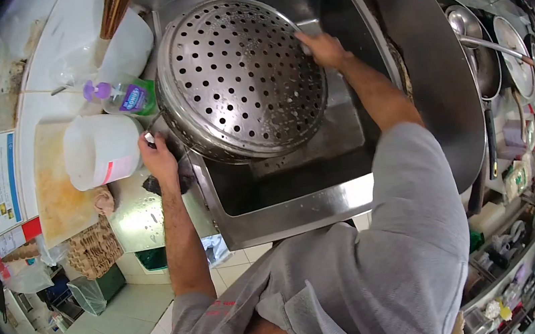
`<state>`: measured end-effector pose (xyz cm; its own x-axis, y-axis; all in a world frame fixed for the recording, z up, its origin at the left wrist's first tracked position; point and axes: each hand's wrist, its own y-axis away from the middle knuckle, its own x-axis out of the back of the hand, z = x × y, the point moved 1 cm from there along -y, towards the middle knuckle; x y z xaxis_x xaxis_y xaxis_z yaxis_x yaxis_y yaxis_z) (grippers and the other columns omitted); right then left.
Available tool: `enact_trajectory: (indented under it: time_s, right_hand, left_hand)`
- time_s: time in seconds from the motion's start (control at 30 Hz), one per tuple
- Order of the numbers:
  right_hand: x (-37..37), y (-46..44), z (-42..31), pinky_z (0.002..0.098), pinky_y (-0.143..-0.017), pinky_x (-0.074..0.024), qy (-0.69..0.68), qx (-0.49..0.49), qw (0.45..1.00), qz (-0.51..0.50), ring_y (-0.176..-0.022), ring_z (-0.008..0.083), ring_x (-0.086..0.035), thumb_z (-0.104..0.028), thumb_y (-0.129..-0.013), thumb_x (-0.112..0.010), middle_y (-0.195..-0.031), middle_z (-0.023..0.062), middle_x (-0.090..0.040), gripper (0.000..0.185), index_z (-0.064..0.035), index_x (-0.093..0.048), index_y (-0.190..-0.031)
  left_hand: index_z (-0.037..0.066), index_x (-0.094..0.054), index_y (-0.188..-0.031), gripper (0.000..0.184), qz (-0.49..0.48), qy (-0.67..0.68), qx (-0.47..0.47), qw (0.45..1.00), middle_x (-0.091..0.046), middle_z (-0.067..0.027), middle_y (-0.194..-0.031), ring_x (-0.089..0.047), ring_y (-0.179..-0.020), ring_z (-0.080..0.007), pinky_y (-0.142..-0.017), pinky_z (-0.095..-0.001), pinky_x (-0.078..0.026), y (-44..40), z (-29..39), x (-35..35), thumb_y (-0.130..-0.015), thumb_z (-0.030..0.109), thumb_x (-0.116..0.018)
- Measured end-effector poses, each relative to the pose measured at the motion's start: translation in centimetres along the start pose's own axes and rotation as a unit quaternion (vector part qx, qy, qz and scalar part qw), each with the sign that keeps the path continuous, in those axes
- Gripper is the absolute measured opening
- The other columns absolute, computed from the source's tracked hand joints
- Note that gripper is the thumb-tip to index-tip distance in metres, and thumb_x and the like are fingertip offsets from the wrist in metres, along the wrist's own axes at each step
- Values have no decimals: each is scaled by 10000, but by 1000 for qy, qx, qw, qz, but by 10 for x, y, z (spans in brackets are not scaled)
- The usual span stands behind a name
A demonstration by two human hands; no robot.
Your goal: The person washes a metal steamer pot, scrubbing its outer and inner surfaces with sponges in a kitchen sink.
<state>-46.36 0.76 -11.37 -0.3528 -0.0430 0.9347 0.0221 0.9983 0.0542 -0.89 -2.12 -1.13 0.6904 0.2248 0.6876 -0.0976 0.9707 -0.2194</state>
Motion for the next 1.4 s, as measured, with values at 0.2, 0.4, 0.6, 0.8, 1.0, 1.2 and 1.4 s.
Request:
enact_trajectory:
  time_s: [0.2,0.4,0.6,0.8,1.0,1.2,1.4]
  right_hand:
    - [48,157,-140,434,-862,-462,-147,-18,970,-193,-1024,369,-560,64,-737,-524,-1069,219,-587,648,-164,-371,-1324]
    - [79,132,-256,420,-881,-438,-281,16,957,-66,-1003,365,-560,-11,-807,-543,-1052,212,-587,445,-118,-499,-1237]
    - [83,94,-228,391,-909,-449,-310,62,924,213,-1047,348,-551,-12,-748,-582,-1127,185,-578,425,-47,-522,-1168]
    - [55,113,-191,436,-1005,-330,-222,155,948,164,-1223,363,-395,-284,-800,-642,-1259,205,-473,536,20,-468,-1206]
    - [9,-68,-73,424,-925,-411,-319,-312,882,151,-1031,347,-568,-567,-828,-464,-1129,205,-581,645,-17,-571,-1148]
    - [60,-12,-269,446,-955,-377,-251,168,906,297,-1142,391,-467,-352,-830,-547,-1211,222,-503,532,19,-462,-1202]
    - [-72,42,-38,474,-926,-395,-143,-248,934,216,-1124,336,-503,-285,-890,-453,-1209,186,-521,403,-6,-506,-1176]
  left_hand:
    - [11,-497,-1115,316,14,-22,0,1000,-596,-203,-998,-576,-914,-359,-804,-396,-437,-3,4,-4,-860,194,-536]
    - [6,-496,-1090,269,-11,20,-29,999,-591,-216,-983,-570,-910,-384,-796,-429,-431,-9,21,-9,-857,140,-513]
    - [-4,-498,-1130,301,-32,-39,-49,998,-585,-230,-1021,-553,-945,-399,-821,-434,-426,-24,8,-8,-848,100,-501]
    - [-30,-490,-1146,325,-20,-53,-54,997,-557,-247,-1086,-513,-1028,-400,-874,-427,-399,-21,7,-7,-847,95,-495]
    - [-12,-493,-1151,320,-45,-49,-34,997,-561,-245,-1086,-521,-1017,-406,-862,-433,-404,-27,10,-5,-857,114,-497]
    - [-7,-496,-1163,347,-39,-34,-30,998,-596,-233,-1025,-571,-943,-381,-835,-414,-430,-24,5,-6,-896,216,-500]
    - [-33,-500,-1166,372,-31,-70,-106,991,-562,-243,-1105,-524,-1034,-382,-902,-413,-401,-34,-22,-14,-938,255,-444]
